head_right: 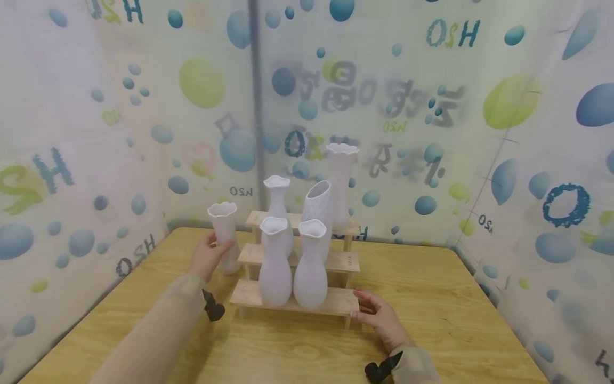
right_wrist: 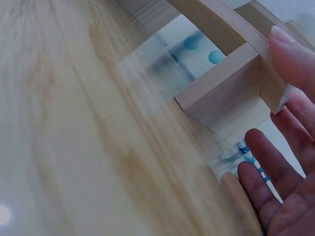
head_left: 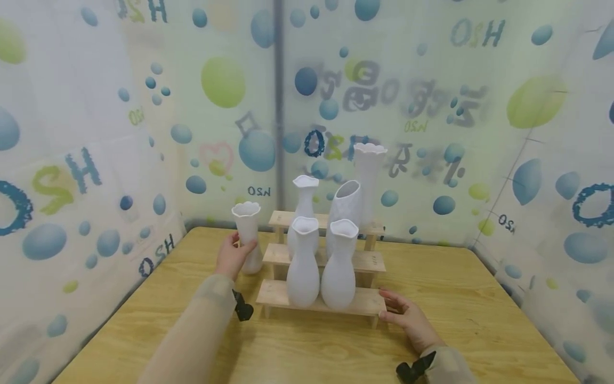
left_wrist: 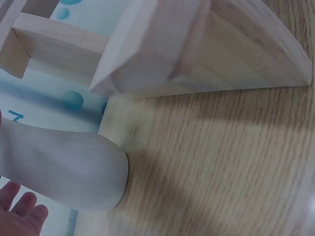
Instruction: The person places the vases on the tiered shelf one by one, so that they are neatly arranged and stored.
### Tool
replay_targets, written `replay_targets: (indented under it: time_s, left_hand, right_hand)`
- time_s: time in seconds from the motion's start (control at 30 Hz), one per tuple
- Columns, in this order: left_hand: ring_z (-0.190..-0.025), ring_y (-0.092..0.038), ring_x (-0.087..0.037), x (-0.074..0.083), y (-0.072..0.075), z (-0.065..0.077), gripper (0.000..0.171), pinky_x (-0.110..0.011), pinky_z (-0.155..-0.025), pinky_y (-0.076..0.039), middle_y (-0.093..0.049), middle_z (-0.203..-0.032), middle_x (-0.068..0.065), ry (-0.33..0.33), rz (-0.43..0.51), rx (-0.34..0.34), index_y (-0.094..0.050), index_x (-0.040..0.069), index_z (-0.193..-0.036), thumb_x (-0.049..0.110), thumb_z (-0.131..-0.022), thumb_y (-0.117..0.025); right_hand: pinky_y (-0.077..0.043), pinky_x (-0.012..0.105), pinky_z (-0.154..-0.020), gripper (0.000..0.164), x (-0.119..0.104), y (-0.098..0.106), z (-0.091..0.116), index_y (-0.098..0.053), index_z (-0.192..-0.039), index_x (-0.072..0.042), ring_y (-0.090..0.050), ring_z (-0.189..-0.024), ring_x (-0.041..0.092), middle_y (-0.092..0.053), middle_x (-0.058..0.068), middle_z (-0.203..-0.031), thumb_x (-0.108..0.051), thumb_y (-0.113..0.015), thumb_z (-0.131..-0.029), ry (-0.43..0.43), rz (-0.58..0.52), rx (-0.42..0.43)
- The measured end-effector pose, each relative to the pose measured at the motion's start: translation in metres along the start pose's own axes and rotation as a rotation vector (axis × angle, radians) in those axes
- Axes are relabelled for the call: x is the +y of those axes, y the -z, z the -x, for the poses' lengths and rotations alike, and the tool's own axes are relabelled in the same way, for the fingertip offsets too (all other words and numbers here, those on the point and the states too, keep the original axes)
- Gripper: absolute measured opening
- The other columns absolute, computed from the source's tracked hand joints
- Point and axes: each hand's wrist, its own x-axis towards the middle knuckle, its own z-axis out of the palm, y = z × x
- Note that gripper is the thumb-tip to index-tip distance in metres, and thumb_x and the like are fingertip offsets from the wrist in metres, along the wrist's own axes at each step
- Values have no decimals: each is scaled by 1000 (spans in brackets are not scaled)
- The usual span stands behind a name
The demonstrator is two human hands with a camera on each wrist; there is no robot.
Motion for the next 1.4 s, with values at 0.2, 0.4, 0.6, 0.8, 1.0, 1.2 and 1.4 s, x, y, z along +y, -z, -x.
replay_targets:
  time_s: [0.2, 0.4, 0.6, 0.8, 1.0, 1.2, 1.4]
  left_hand:
    - [-133, -36, -39, -5, -1, -2, 69, -57, -107, -30, -36, -148, -21, -8, -65, -13, -35, 2, -144, 30, -90, -68]
    - [-131, -40, -38, -11, -3, -5, 66, -57, -106, -32, -40, -145, -21, -10, -76, -15, -37, 3, -142, 27, -90, -68]
    - [-129, -42, -40, -19, -4, -8, 66, -56, -105, -33, -44, -142, -23, -21, -93, -11, -39, 0, -141, 26, -88, -70]
    - [-126, -45, -40, -22, -4, -6, 65, -55, -104, -35, -47, -138, -25, -21, -134, 3, -41, -3, -138, 25, -87, -71]
    - [-124, -46, -41, -20, -3, -1, 62, -55, -102, -37, -48, -137, -26, -30, -177, 30, -45, -4, -135, 27, -87, -71]
    - [-124, -47, -40, -19, 0, -1, 62, -55, -102, -38, -49, -137, -24, -38, -175, 22, -47, -3, -134, 29, -87, -72]
    - [-123, -48, -38, -18, 3, -6, 67, -54, -100, -39, -49, -137, -22, -19, -166, 2, -46, 0, -136, 33, -85, -74]
  right_hand:
    - [-36, 47, -103, 60, 1, -1, -2, -49, -138, 0, -42, -129, 35, -47, 16, -143, -14, -74, -85, -22, -10, -8]
    - [-35, 51, -104, 61, 1, -2, -1, -49, -138, 0, -41, -130, 37, -46, 16, -143, -14, -74, -85, -23, -10, -4]
    - [-37, 40, -101, 59, 2, -3, -2, -51, -136, 0, -45, -127, 34, -48, 16, -141, -10, -75, -83, -13, -30, 1]
    - [-37, 41, -101, 60, 3, -4, -2, -51, -136, 1, -45, -126, 34, -48, 17, -141, -11, -75, -83, -7, -30, -2]
    - [-38, 41, -100, 59, 4, -4, -3, -50, -136, 1, -44, -127, 35, -47, 17, -142, -10, -74, -83, -4, -36, -7]
    - [-39, 31, -96, 59, 5, -2, -3, -50, -136, 1, -47, -123, 29, -48, 17, -141, -9, -74, -83, 18, -31, -7]
    - [-39, 31, -96, 60, 6, 0, -3, -50, -136, 1, -46, -123, 27, -48, 18, -141, -8, -74, -82, 22, -35, -6]
